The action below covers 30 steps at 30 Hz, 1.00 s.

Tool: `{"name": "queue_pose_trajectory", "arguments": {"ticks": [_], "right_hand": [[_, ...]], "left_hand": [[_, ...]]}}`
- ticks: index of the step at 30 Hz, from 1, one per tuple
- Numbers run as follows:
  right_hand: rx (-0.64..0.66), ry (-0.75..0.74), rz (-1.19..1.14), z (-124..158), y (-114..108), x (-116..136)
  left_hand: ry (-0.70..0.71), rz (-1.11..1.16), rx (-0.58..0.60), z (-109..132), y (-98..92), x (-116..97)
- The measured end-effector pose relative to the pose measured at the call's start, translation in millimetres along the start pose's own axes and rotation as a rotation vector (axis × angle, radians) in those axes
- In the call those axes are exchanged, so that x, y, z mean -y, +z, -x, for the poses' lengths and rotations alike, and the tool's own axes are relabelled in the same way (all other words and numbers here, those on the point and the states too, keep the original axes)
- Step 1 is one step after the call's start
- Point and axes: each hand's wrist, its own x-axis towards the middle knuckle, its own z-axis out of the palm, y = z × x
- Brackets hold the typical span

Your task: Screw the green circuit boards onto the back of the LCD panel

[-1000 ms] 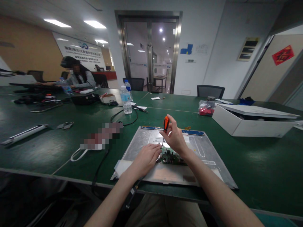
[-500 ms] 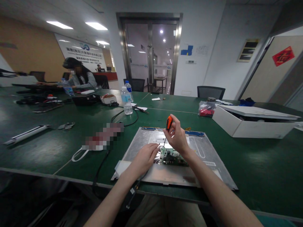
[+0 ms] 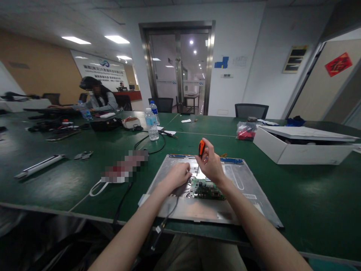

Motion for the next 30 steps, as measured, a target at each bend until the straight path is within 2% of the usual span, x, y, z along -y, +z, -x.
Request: {"name": "queue_pose_trajectory", "arguments": {"ticks": [4, 7, 12, 18, 22, 30], "right_hand": [[0.007, 0.001, 0.020, 0, 0, 0], [0.010, 0.005, 0.026, 0, 0, 0], [0.001, 0.009, -0.011, 0, 1, 1], [-0.009, 0.066, -0.099, 1, 1, 10], [-0.005, 0.128, -0.167, 6, -1, 16], [0.013, 0.160, -0.169, 9, 0, 21]], "left_hand": [[0.035, 0.020, 0.017, -1, 3.2, 2], [0.038, 0.036, 0.025, 6, -0.5, 2], [0.035, 0.086, -0.001, 37, -5.2, -1], [0.044, 0.368, -0.113, 68, 11.6, -3], [0.036, 0.483, -0.134, 71, 19.4, -4], [0.027, 0.548, -0.101, 72, 13.8, -8]]}}
